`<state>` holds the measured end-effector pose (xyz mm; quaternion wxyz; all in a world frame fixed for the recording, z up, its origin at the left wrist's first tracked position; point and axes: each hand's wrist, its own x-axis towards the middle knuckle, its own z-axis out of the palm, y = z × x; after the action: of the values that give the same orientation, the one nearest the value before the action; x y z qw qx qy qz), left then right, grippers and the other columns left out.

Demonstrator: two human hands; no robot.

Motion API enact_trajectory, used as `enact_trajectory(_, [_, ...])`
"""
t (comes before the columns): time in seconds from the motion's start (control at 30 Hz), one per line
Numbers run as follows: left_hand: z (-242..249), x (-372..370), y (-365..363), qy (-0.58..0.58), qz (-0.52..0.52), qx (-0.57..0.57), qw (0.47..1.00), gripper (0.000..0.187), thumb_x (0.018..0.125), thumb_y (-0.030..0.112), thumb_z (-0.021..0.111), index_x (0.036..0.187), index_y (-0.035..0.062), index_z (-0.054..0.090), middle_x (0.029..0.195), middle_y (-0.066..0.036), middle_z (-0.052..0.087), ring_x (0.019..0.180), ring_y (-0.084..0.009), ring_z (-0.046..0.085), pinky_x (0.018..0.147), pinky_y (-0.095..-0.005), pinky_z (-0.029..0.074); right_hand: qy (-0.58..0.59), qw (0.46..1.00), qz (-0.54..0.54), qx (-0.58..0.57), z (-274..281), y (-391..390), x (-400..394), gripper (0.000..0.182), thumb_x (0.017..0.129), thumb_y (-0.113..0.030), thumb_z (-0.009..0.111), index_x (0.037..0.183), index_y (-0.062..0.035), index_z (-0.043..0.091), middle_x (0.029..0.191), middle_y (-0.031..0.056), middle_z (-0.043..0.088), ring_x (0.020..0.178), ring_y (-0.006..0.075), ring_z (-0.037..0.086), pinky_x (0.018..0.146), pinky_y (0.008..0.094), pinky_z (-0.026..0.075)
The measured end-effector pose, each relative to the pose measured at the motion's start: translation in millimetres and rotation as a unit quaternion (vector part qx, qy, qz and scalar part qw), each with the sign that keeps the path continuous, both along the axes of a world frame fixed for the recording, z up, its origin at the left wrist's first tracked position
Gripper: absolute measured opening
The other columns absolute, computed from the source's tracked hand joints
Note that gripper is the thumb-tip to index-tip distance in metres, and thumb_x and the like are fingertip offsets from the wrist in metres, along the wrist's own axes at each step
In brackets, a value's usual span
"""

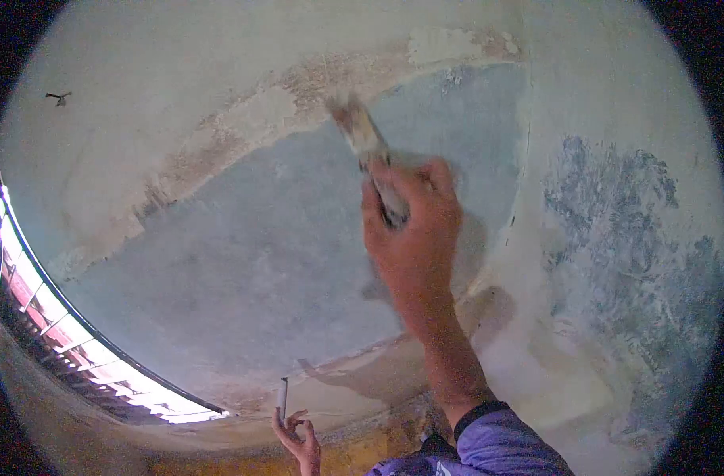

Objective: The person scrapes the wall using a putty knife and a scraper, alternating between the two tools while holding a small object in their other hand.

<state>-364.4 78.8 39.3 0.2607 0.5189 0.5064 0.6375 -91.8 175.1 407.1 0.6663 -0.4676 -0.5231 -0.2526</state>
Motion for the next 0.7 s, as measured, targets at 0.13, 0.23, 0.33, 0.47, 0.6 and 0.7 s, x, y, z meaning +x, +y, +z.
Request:
enact_trajectory(0.13, [3.2, -2.4, -1.3, -0.046, 0.025, 0.001, 0.999, 0.073, 0.082, -0.002, 0.061, 0.145, 0.0062, 0.025, 0.103, -0.014, 0.062, 0.093, -0.0188, 0.057, 0.080, -0.0314, 0.042, 0.059, 0.997, 0.016, -0.054, -20.6, -9.4, -5.6, 0.023, 0.072, -0.002, 0.074, 0.095, -0.0049, 0.071, 0.079, 0.0107, 0.055, 0.071, 0.0242, 0.057, 0.065, 0.0351, 0.047])
enact_trajectory(0.23, [14.9, -2.2, -6.0, -0.024, 0.025, 0.004, 0.999, 0.073, 0.081, -0.003, 0.061, 0.145, 0.0058, 0.026, 0.103, -0.014, 0.062, 0.093, -0.0187, 0.058, 0.080, -0.0307, 0.042, 0.034, 0.999, -0.008, -0.027, -12.8, -3.3, -5.8, 0.023, 0.073, -0.002, 0.074, 0.095, -0.0048, 0.071, 0.080, 0.0102, 0.055, 0.070, 0.0226, 0.057, 0.063, 0.0349, 0.047])
enact_trajectory(0.33, [-6.4, -9.1, -2.2, -0.044, 0.000, -0.006, 0.999, 0.073, 0.080, -0.006, 0.060, 0.144, 0.0049, 0.027, 0.102, -0.014, 0.061, 0.092, -0.0184, 0.057, 0.081, -0.0307, 0.042, 0.031, 0.999, -0.008, -0.029, -15.2, -3.6, -2.7, 0.022, 0.073, -0.003, 0.074, 0.095, -0.0052, 0.071, 0.080, 0.0100, 0.055, 0.070, 0.0219, 0.057, 0.061, 0.0353, 0.046])
enact_trajectory(0.47, [-10.3, -13.2, 6.3, 0.009, -0.015, 0.000, 1.000, 0.071, 0.081, -0.006, 0.060, 0.144, 0.0043, 0.028, 0.102, -0.014, 0.061, 0.090, -0.0179, 0.055, 0.081, -0.0309, 0.043, 0.036, 0.999, -0.025, -0.021, -30.5, 4.0, -4.8, 0.020, 0.076, -0.004, 0.074, 0.095, -0.0070, 0.071, 0.080, 0.0101, 0.054, 0.071, 0.0223, 0.057, 0.060, 0.0352, 0.046])
enact_trajectory(0.6, [-5.9, -17.7, 8.6, 0.014, -0.015, -0.018, 1.000, 0.068, 0.083, -0.004, 0.061, 0.143, 0.0044, 0.030, 0.103, -0.014, 0.061, 0.088, -0.0176, 0.054, 0.081, -0.0314, 0.043, 0.015, 1.000, -0.027, 0.001, -24.8, 11.6, -4.7, 0.020, 0.077, -0.003, 0.073, 0.096, -0.0069, 0.070, 0.080, 0.0096, 0.052, 0.072, 0.0220, 0.058, 0.061, 0.0348, 0.047])
enact_trajectory(0.7, [2.0, -20.0, 1.4, 0.007, -0.013, -0.014, 1.000, 0.066, 0.085, -0.003, 0.060, 0.143, 0.0047, 0.031, 0.104, -0.014, 0.061, 0.088, -0.0177, 0.054, 0.081, -0.0315, 0.043, 0.027, 0.999, -0.025, -0.014, -32.7, 1.4, -10.4, 0.020, 0.078, -0.003, 0.072, 0.097, -0.0065, 0.070, 0.083, 0.0096, 0.052, 0.072, 0.0218, 0.060, 0.060, 0.0340, 0.048])
